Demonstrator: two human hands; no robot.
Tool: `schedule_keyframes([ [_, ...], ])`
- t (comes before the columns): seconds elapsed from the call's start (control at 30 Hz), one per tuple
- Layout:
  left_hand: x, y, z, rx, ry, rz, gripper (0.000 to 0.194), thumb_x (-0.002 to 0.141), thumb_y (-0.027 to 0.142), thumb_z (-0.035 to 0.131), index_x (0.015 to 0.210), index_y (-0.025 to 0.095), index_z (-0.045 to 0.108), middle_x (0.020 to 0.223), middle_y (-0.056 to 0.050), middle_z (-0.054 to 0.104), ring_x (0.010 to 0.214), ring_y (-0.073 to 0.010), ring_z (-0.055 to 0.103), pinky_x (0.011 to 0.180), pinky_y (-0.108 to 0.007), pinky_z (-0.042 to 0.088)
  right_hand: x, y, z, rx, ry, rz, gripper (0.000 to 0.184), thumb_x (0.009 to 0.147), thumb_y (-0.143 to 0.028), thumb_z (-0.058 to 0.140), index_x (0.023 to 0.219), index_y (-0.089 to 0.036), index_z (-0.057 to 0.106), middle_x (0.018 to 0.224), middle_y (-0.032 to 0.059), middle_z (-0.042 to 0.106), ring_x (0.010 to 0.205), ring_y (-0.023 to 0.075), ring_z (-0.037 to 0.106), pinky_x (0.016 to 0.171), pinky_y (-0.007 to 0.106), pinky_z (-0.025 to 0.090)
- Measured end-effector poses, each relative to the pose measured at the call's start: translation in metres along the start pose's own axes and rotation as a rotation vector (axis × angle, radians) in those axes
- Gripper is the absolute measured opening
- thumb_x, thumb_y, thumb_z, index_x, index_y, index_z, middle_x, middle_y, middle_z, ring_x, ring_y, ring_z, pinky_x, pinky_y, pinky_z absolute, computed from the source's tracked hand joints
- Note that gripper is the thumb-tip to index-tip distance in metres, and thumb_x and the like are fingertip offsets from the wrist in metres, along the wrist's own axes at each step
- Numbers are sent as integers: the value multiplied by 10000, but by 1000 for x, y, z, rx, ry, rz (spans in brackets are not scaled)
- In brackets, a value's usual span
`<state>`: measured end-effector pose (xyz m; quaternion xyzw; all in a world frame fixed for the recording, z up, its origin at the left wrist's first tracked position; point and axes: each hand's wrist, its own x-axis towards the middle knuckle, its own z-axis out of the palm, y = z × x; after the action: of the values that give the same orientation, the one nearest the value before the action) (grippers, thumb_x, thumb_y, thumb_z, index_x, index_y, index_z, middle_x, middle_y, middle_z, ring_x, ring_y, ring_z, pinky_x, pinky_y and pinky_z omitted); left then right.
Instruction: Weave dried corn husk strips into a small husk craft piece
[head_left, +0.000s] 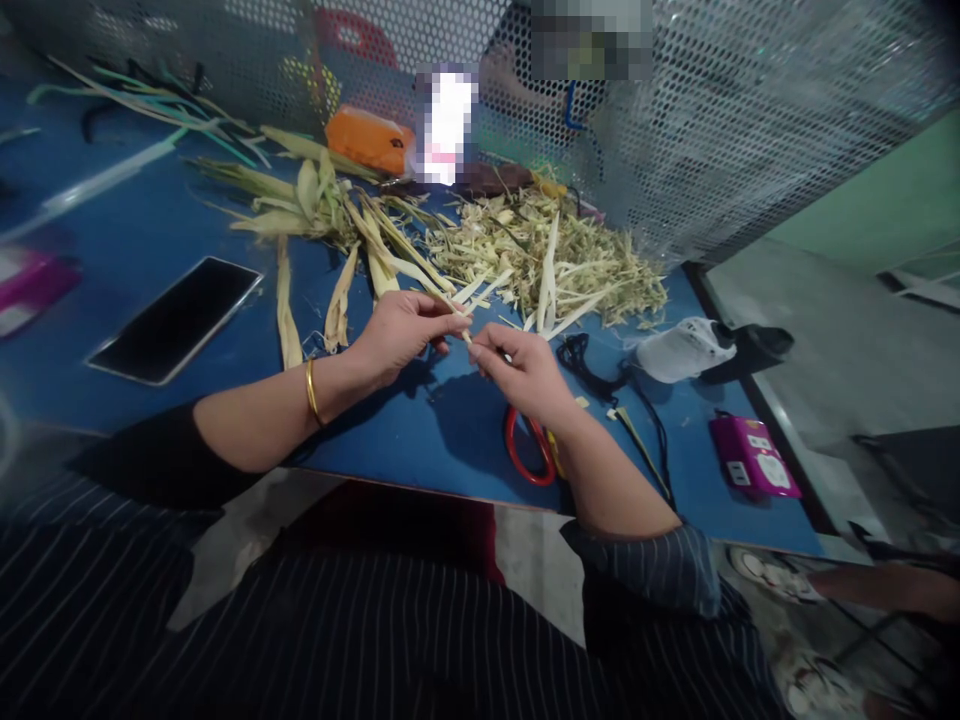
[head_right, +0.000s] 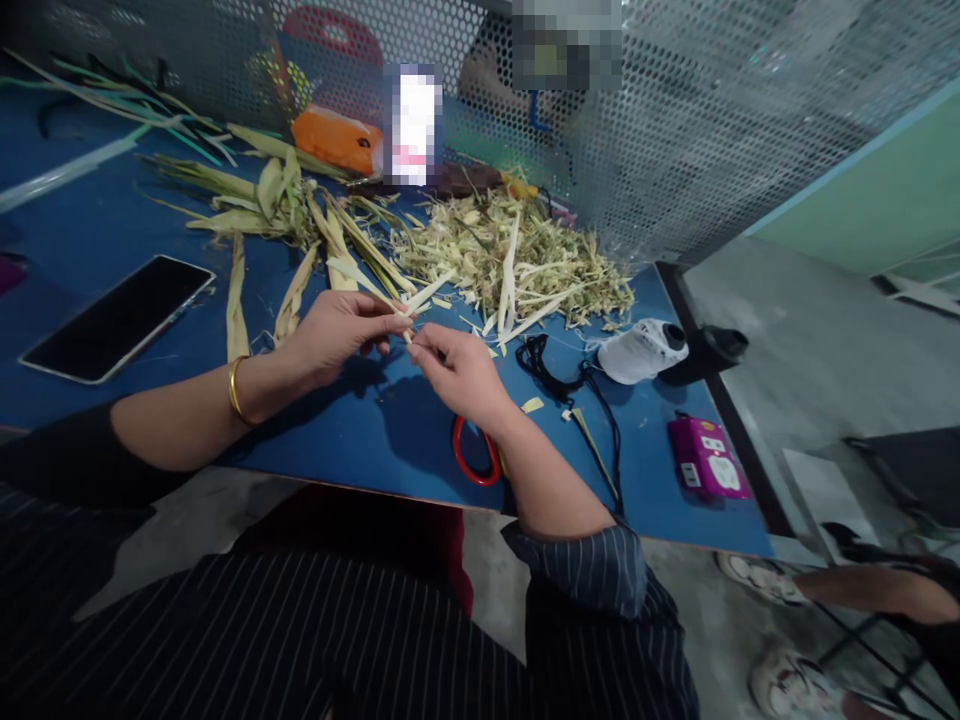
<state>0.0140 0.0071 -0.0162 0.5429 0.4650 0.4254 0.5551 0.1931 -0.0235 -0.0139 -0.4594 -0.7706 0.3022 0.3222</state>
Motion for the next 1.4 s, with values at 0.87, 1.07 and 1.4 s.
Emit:
schedule_keyframes([
  [0.87, -7, 0, 5, 0, -140, -115, 179, 741, 307, 682, 715, 134, 718, 712, -69, 708, 519, -85, 552, 464, -206, 391, -9, -3, 7, -354, 482, -221, 95, 916, -259, 563, 850, -243, 631, 848, 9, 725, 774, 161, 646, 779, 330, 440],
  [1.07, -8, 5, 7, -268, -166, -235, 73, 695, 185, 665, 694, 112, 676, 709, -57, 689, 664, -140, 665, 592, -230, 499, -8, 2, 13, -638, 491, -309, 129, 927, -244, 548, 839, -235, 642, 814, 13, 707, 797, 168, 633, 823, 341, 406],
  [1.4, -5, -4, 9, -327, -138, -190, 173, 684, 273, 773, 692, 118, 698, 639, -5, 645, 571, -72, 573, 599, -195, 483, -9, -2, 15, -795, 404, -423, 144, 934, -234, 512, 942, -259, 654, 885, 35, 684, 824, 183, 580, 851, 379, 366],
])
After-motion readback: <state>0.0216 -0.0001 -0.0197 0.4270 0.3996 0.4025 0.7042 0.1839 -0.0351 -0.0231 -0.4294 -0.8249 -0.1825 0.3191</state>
